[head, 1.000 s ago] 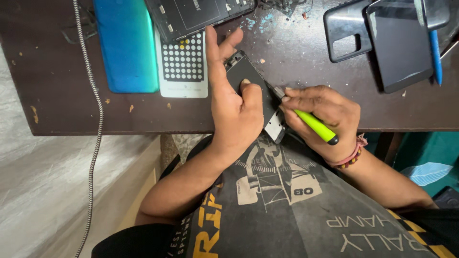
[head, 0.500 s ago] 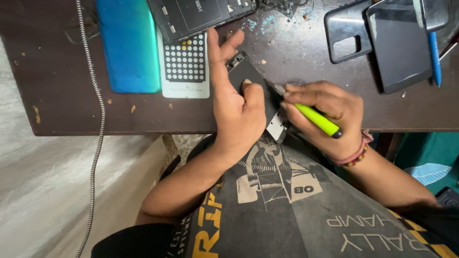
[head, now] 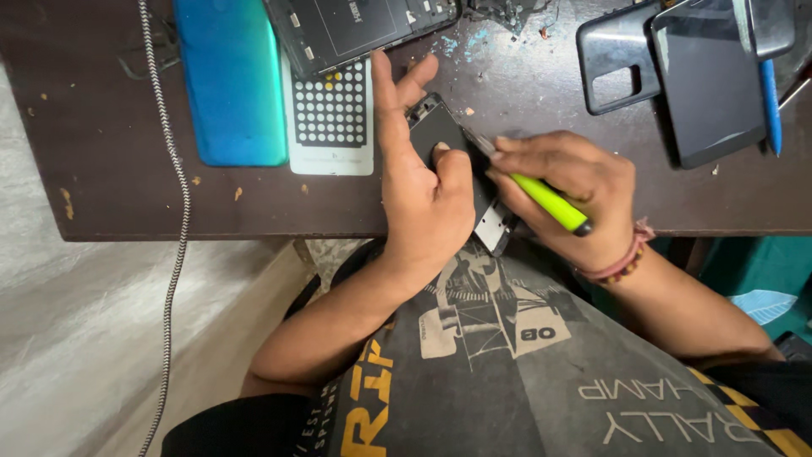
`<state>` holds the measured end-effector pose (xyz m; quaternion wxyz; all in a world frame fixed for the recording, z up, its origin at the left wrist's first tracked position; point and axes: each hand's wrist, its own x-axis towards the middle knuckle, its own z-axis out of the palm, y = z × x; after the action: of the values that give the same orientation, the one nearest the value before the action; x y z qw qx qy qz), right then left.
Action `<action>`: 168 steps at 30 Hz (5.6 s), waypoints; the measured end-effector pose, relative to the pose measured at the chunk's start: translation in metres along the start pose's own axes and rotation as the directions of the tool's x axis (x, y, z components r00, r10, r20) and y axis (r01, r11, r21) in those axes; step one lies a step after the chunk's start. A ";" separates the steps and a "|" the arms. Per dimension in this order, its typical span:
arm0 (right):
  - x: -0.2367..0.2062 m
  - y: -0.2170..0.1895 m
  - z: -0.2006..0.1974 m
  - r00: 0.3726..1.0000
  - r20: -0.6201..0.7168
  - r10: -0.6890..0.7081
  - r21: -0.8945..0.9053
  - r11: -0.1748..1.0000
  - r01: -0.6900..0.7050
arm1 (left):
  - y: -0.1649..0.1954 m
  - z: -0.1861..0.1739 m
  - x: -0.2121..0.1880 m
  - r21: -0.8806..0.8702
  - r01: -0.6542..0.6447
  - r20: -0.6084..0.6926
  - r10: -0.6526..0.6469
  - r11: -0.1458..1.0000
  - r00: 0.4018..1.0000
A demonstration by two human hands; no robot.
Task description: The person pries open a smartphone frame by hand, then uses a green-handled pry tool to scrape old adhesive and debris from the phone's inner frame. They rotate the phone repeatedly to work along its edges, with disassembled phone parts and screwdrivers spread on the workbench.
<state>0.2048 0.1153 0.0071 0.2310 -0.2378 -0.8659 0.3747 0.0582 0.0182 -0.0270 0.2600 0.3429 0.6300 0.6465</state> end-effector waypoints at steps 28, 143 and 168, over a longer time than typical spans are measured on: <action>-0.005 0.030 -0.007 0.933 0.040 0.358 0.447 0.829 -0.337 | -0.008 -0.004 0.004 -0.078 -0.011 0.099 0.018 0.997 0.995; -0.003 0.001 -0.030 0.946 0.122 0.300 0.106 0.944 -0.313 | -0.001 -0.006 0.008 0.046 -0.086 0.131 0.079 0.995 0.988; -0.007 0.000 0.003 0.997 -0.078 0.013 -0.022 1.000 -0.015 | -0.009 -0.010 0.009 -0.001 -0.055 0.146 0.055 0.998 0.988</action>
<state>0.2082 0.1098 0.0031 0.2594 -0.2608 -0.8587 0.3569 0.0443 0.0196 -0.0349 0.2870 0.4070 0.6006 0.6256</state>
